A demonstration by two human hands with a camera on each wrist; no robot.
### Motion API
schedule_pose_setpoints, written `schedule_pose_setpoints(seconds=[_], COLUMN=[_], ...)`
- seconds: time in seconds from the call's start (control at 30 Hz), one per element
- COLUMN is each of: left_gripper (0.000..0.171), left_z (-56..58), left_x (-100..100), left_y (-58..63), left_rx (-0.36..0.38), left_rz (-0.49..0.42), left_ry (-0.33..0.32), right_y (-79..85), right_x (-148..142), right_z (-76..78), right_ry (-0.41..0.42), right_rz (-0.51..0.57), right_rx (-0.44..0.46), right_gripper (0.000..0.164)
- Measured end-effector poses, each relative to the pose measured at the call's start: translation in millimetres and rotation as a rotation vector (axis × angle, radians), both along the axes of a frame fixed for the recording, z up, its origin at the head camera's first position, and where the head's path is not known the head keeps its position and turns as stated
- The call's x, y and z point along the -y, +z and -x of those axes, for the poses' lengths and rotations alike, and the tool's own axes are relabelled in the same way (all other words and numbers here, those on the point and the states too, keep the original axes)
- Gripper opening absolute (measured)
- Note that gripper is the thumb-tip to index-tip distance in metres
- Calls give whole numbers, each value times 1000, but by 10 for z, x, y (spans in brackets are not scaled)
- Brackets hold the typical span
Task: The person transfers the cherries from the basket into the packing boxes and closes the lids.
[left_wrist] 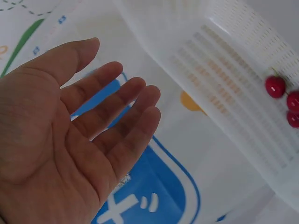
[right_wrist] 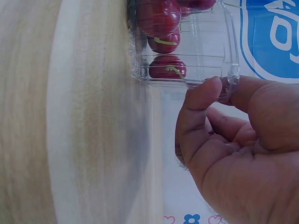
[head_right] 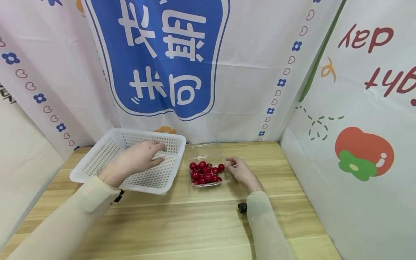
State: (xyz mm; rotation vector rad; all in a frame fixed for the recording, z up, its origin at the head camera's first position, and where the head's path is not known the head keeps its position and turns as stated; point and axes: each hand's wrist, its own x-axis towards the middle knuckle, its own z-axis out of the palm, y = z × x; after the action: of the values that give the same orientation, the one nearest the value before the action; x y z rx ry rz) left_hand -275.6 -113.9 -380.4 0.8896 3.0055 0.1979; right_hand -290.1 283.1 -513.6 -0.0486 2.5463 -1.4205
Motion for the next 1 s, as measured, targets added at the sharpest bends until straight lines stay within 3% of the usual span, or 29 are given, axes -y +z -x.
schedule_pose_setpoints(seconds=[0.13,0.37,0.5,0.73,0.9,1.0], left_gripper=[37,38,36,36,37,35], left_z=[194,545,729,897,953,982], left_x=[149,392,514,643,651,633], left_y=[11,-46,-104,-252,-319,-345], left_rx=[84,309,379,408,465,482], left_rz=[48,91,122,166,117,135], left_ry=[26,116,158,175,263,286], right_y=[5,-4,-24,-18,-18,-17], right_x=[2,10,4,-1,-11,-10], right_z=[3,4,8,21,26,20], right_ry=[2,-1,-2,-2,4,8], right_rz=[6,11,16,4,-8,-9], right_rx=[1,12,11,4,-4,-4], right_gripper=[48,48,48,48,47,48])
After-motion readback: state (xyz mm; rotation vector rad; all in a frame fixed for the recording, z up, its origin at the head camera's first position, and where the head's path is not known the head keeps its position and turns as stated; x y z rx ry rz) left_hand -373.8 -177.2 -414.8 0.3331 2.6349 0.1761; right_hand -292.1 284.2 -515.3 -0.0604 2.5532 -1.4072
